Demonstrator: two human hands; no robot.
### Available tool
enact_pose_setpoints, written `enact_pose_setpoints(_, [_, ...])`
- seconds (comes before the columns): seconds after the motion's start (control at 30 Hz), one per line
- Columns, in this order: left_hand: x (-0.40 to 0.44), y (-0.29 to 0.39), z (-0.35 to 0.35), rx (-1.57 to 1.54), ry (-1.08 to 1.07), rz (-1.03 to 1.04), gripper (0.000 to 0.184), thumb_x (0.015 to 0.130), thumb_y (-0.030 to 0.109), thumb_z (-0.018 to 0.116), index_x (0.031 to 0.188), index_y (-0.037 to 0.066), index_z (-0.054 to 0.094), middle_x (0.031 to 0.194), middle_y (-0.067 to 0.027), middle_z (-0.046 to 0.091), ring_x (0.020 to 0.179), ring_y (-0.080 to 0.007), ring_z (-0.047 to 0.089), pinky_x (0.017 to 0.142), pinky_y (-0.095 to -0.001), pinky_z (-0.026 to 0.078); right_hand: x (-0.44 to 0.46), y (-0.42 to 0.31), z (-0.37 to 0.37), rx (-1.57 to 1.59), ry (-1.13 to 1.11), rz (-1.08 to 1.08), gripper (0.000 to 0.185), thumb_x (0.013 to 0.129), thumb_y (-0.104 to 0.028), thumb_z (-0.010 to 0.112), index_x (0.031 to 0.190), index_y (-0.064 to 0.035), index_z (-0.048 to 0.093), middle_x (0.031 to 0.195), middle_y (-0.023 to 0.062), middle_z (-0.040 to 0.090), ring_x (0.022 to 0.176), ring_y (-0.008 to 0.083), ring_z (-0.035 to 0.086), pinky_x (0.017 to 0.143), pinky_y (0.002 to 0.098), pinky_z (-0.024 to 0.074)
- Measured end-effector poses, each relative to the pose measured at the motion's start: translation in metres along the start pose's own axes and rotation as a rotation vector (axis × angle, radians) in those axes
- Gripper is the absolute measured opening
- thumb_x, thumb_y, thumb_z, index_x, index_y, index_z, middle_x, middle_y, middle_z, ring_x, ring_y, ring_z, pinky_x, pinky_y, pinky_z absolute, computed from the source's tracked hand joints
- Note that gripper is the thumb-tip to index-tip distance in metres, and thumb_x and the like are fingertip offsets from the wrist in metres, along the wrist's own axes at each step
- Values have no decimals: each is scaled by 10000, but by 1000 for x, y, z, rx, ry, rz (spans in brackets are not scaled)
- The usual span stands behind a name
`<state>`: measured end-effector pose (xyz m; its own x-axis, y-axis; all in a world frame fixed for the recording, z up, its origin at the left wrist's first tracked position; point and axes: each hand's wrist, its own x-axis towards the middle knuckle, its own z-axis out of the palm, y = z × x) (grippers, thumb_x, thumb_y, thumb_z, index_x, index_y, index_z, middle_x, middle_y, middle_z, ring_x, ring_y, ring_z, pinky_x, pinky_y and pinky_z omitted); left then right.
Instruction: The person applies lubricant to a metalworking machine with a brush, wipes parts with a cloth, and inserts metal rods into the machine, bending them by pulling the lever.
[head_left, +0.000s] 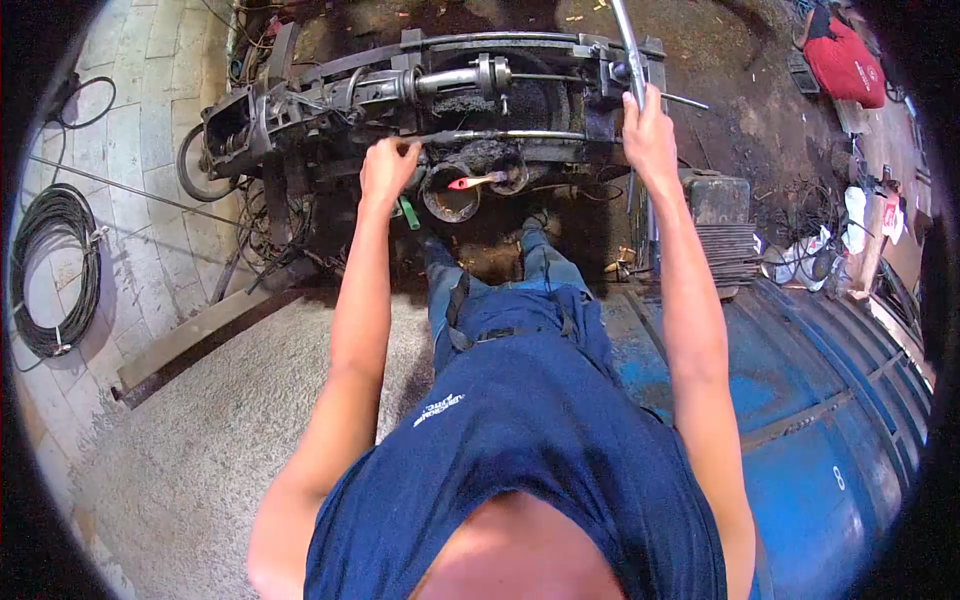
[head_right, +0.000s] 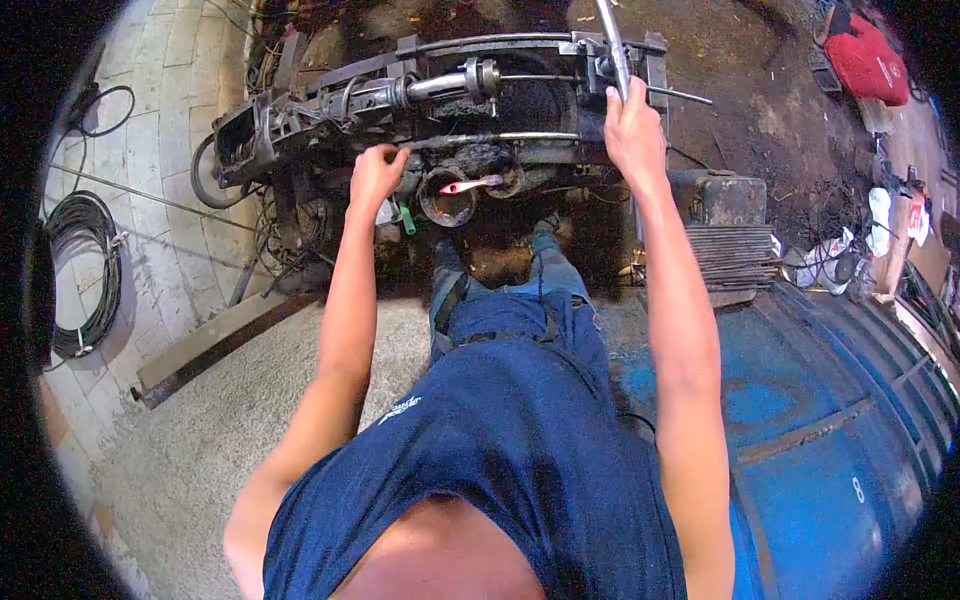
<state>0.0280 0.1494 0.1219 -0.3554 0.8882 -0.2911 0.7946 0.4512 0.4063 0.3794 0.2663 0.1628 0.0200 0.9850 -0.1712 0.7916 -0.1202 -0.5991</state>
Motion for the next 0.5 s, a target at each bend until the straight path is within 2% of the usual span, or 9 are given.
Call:
enact_pose_setpoints(0.07, [-15, -15, 13, 153, -115, -253, 380, 818, 386, 629, 931, 33, 712, 936, -207, 684, 921, -377, 656, 791, -457, 521, 0, 0, 0, -4, 11, 2, 355, 976, -375, 442, 1197, -98, 458, 891, 297, 630, 881, 501, 590, 713, 547, 458])
enact_pose_setpoints(0.13, [-37, -34, 30, 295, -182, -339, 426, 819, 414, 623, 925, 9, 701, 962, -228, 677, 955, -381, 648, 812, -469, 518, 0, 0, 0, -19, 1, 5, 356, 976, -376, 442, 1195, -97, 467, 896, 298, 629, 895, 497, 588, 724, 547, 457])
enact_pose_setpoints(0.17, [-48, -52, 44, 278, -238, -376, 453, 821, 426, 620, 922, -9, 693, 938, -231, 681, 924, -370, 661, 799, -459, 523, 0, 3, 2, -6, 60, -92, 303, 971, -326, 458, 1137, -73, 446, 814, 299, 629, 813, 505, 599, 685, 573, 457])
enact_pose_setpoints(0.2, [-57, -72, 60, 259, -293, -416, 480, 823, 438, 617, 919, -26, 686, 915, -234, 684, 892, -359, 674, 786, -449, 527, 0, 4, 3, -6, 59, -89, 303, 971, -326, 458, 1137, -73, 446, 814, 299, 629, 813, 505, 599, 685, 573, 457])
enact_pose_setpoints(0.27, [-74, -105, 86, -47, -455, -602, 505, 830, 458, 608, 878, -38, 686, 801, -203, 695, 779, -332, 696, 735, -423, 536, 1, 5, 5, 34, 55, -123, 305, 971, -323, 458, 1131, -63, 447, 809, 301, 626, 808, 505, 597, 675, 575, 457])
enact_pose_setpoints(0.33, [-92, -98, 86, -154, -469, -597, 448, 866, 396, 599, 754, -32, 674, 643, -132, 675, 609, -244, 686, 619, -372, 533, 1, 2, 4, 48, 21, -73, 321, 974, -336, 457, 1162, -76, 460, 853, 303, 625, 857, 505, 589, 703, 552, 455])
enact_pose_setpoints(0.4, [-102, -109, 103, -270, -378, -595, 461, 883, 394, 590, 704, -27, 650, 627, -110, 664, 550, -201, 654, 540, -340, 508, 0, 0, 4, 58, -11, -27, 339, 977, -349, 457, 1194, -89, 473, 897, 305, 624, 906, 504, 580, 731, 530, 454])
enact_pose_setpoints(0.43, [-104, -112, 107, -275, -376, -600, 461, 883, 394, 590, 704, -27, 650, 627, -110, 664, 550, -201, 654, 540, -340, 508, 1, -1, 4, 43, 6, -48, 316, 975, -341, 457, 1152, -79, 459, 846, 301, 625, 849, 506, 588, 692, 549, 455])
enact_pose_setpoints(0.5, [-105, -112, 115, -605, -358, -768, 465, 902, 423, 571, 782, -20, 639, 647, -82, 653, 516, -169, 616, 474, -305, 472, -1, -5, 1, -1, 10, -36, 298, 975, -346, 448, 1101, -76, 445, 801, 300, 627, 802, 507, 595, 659, 569, 448])
